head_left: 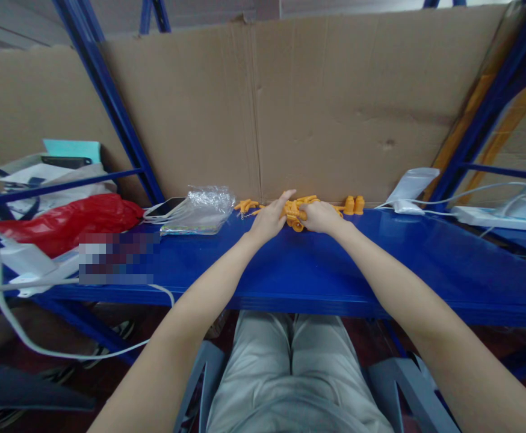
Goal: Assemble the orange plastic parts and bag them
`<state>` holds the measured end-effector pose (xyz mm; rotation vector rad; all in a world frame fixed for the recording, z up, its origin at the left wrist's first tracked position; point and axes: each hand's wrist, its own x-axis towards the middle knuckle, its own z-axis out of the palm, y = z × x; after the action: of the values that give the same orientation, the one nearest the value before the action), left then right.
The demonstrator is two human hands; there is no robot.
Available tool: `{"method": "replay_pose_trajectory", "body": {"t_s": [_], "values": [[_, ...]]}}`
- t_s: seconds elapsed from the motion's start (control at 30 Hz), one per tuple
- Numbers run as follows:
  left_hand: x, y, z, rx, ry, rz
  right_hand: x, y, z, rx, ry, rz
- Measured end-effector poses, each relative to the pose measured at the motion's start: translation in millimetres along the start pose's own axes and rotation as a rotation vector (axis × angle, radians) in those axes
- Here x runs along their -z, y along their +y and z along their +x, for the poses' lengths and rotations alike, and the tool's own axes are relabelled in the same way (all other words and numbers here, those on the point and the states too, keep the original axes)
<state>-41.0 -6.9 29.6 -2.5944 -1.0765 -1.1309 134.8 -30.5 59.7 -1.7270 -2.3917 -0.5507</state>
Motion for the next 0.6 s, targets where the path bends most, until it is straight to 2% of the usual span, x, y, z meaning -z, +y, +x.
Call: {"method": "replay_pose_trajectory", "body": {"t_s": [0.37,0.6], "values": [[-6.9,-1.7,1.0,0.036,0.024,-0.084,-6.4,-0.2,0.5,0.015,0.027,-0.038],[-15.5,-7.7,3.8,0.101,-0.011,-0.085,-9.3,1.5,3.0,0.018,0.023,-0.065]]}}
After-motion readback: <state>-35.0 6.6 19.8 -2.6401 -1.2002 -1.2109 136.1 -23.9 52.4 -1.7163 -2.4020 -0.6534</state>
